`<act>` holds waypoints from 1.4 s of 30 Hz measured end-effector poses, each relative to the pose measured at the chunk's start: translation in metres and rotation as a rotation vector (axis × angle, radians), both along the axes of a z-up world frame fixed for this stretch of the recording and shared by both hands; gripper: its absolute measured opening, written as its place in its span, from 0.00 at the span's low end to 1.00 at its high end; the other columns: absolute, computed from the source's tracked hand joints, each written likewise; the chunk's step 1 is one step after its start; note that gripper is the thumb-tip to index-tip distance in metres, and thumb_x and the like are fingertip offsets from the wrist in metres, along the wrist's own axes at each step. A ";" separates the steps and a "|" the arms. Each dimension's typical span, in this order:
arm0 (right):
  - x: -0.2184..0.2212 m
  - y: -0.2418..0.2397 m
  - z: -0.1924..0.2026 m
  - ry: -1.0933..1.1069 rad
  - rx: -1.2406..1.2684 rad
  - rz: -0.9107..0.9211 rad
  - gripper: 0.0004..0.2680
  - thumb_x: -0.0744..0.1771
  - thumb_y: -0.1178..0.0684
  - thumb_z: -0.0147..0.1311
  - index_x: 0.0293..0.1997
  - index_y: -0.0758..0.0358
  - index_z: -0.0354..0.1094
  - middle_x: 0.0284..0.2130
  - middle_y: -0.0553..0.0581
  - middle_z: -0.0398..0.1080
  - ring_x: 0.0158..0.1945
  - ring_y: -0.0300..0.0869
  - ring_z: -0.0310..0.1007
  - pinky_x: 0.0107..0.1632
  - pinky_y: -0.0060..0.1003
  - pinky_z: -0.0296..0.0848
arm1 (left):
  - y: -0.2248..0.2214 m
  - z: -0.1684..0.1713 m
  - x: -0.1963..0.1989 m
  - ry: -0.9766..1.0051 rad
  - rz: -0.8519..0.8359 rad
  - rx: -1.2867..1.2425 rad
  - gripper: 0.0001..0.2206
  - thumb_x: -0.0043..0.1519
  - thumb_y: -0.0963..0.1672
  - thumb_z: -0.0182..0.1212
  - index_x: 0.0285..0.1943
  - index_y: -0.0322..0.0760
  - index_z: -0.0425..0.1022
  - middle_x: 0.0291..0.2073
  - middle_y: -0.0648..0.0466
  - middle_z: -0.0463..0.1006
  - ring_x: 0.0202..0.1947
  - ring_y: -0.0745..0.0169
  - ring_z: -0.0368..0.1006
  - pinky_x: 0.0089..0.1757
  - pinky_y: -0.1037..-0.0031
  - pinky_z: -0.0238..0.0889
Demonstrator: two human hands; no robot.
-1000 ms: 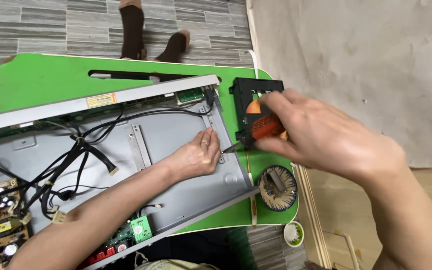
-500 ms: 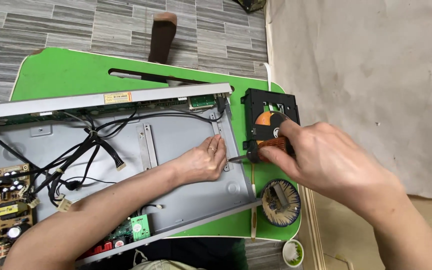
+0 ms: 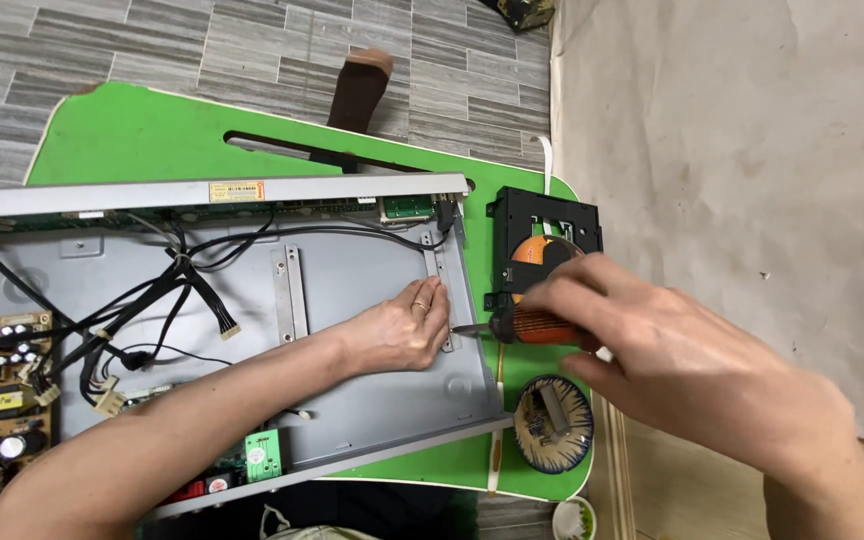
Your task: Disassembling an electronic device by removing screws and internal components using a screwdriver
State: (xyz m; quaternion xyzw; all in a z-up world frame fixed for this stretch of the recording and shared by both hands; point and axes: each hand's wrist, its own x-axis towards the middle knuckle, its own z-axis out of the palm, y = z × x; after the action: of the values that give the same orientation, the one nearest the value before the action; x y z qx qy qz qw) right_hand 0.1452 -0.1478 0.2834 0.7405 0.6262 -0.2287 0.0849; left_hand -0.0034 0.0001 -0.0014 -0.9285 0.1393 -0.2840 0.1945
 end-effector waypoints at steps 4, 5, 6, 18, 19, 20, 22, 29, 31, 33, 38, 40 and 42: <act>0.003 0.009 -0.006 -0.134 -0.043 -0.001 0.07 0.69 0.43 0.49 0.48 0.48 0.65 0.30 0.53 0.73 0.29 0.53 0.76 0.34 0.47 0.72 | 0.001 0.001 0.001 0.052 0.017 0.024 0.10 0.68 0.41 0.54 0.48 0.28 0.80 0.46 0.32 0.81 0.44 0.37 0.83 0.47 0.57 0.80; 0.003 0.013 -0.008 -0.294 -0.138 -0.080 0.12 0.69 0.35 0.49 0.43 0.50 0.61 0.23 0.60 0.75 0.28 0.59 0.73 0.34 0.50 0.68 | 0.002 0.002 0.001 0.062 0.012 0.026 0.11 0.68 0.42 0.53 0.47 0.30 0.81 0.46 0.32 0.81 0.44 0.36 0.83 0.47 0.56 0.80; 0.005 0.015 -0.007 -0.300 -0.137 -0.075 0.12 0.69 0.35 0.49 0.43 0.50 0.61 0.23 0.60 0.75 0.28 0.59 0.73 0.34 0.50 0.68 | 0.002 0.002 0.001 0.056 0.018 0.025 0.11 0.68 0.42 0.53 0.47 0.30 0.81 0.46 0.32 0.81 0.44 0.36 0.83 0.47 0.56 0.80; -0.006 0.024 0.002 -0.208 -0.096 -0.032 0.12 0.66 0.42 0.55 0.53 0.43 0.64 0.29 0.58 0.80 0.34 0.58 0.80 0.39 0.51 0.73 | -0.006 -0.005 0.002 -0.116 0.007 -0.101 0.12 0.64 0.37 0.49 0.44 0.20 0.79 0.41 0.27 0.78 0.41 0.30 0.79 0.43 0.54 0.77; -0.012 0.029 0.005 -0.247 -0.162 -0.119 0.13 0.66 0.41 0.55 0.56 0.43 0.64 0.26 0.57 0.81 0.31 0.54 0.81 0.37 0.48 0.74 | -0.005 -0.008 0.004 -0.128 0.012 -0.109 0.12 0.64 0.37 0.48 0.44 0.20 0.79 0.42 0.27 0.78 0.41 0.30 0.79 0.43 0.53 0.77; -0.019 0.033 0.009 -0.284 -0.228 -0.208 0.15 0.67 0.39 0.55 0.58 0.43 0.64 0.24 0.56 0.82 0.28 0.51 0.82 0.35 0.45 0.75 | -0.005 -0.010 0.005 -0.140 0.017 -0.117 0.12 0.64 0.37 0.48 0.45 0.19 0.79 0.42 0.27 0.78 0.42 0.29 0.79 0.43 0.53 0.77; -0.013 0.034 0.004 -0.313 -0.198 -0.257 0.16 0.65 0.38 0.56 0.58 0.42 0.66 0.31 0.55 0.83 0.36 0.52 0.83 0.42 0.46 0.76 | -0.004 -0.017 0.011 -0.131 0.005 -0.118 0.11 0.63 0.39 0.51 0.41 0.23 0.80 0.42 0.27 0.78 0.42 0.27 0.77 0.44 0.50 0.74; -0.025 0.037 -0.007 -0.482 -0.214 -0.312 0.16 0.64 0.34 0.54 0.53 0.43 0.70 0.33 0.57 0.83 0.44 0.54 0.82 0.44 0.44 0.77 | -0.003 -0.004 0.002 -0.085 0.032 -0.038 0.12 0.66 0.41 0.52 0.39 0.27 0.81 0.39 0.30 0.81 0.37 0.36 0.83 0.39 0.58 0.81; -0.024 0.034 -0.013 -0.491 -0.194 -0.308 0.17 0.64 0.33 0.54 0.52 0.45 0.71 0.32 0.58 0.83 0.42 0.54 0.82 0.43 0.44 0.76 | -0.004 -0.006 0.001 -0.067 0.046 -0.025 0.12 0.67 0.41 0.51 0.41 0.25 0.80 0.40 0.29 0.81 0.38 0.34 0.83 0.39 0.57 0.81; -0.029 0.034 -0.012 -0.500 -0.170 -0.310 0.18 0.63 0.31 0.54 0.51 0.47 0.72 0.30 0.58 0.83 0.40 0.55 0.81 0.42 0.44 0.75 | -0.003 -0.006 0.001 -0.050 0.054 -0.007 0.12 0.67 0.40 0.50 0.43 0.23 0.80 0.41 0.27 0.80 0.39 0.32 0.82 0.39 0.56 0.81; -0.060 0.037 0.007 -0.401 -0.101 -0.419 0.15 0.65 0.36 0.54 0.35 0.56 0.74 0.26 0.66 0.80 0.36 0.60 0.79 0.40 0.47 0.69 | -0.007 -0.014 0.007 -0.208 0.037 -0.026 0.10 0.61 0.40 0.53 0.31 0.25 0.78 0.36 0.28 0.79 0.35 0.29 0.77 0.33 0.56 0.70; -0.057 0.038 0.005 -0.379 -0.080 -0.433 0.15 0.65 0.36 0.54 0.34 0.57 0.74 0.23 0.63 0.78 0.30 0.57 0.78 0.37 0.47 0.69 | 0.000 -0.011 0.008 -0.226 0.012 -0.027 0.06 0.54 0.39 0.58 0.28 0.26 0.78 0.33 0.28 0.78 0.32 0.33 0.76 0.33 0.56 0.71; -0.054 0.032 0.000 -0.354 -0.083 -0.471 0.15 0.66 0.36 0.55 0.32 0.57 0.73 0.19 0.61 0.77 0.24 0.54 0.77 0.34 0.46 0.69 | -0.005 -0.017 0.009 -0.234 -0.038 -0.052 0.03 0.48 0.38 0.63 0.25 0.27 0.78 0.31 0.29 0.78 0.29 0.36 0.75 0.32 0.56 0.72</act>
State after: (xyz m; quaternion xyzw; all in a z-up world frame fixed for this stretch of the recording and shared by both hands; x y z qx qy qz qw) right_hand 0.0917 -0.1155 0.2837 0.8898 0.4025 -0.1347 0.1676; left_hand 0.0057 -0.0051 -0.0181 -0.8909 0.1260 -0.3976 0.1798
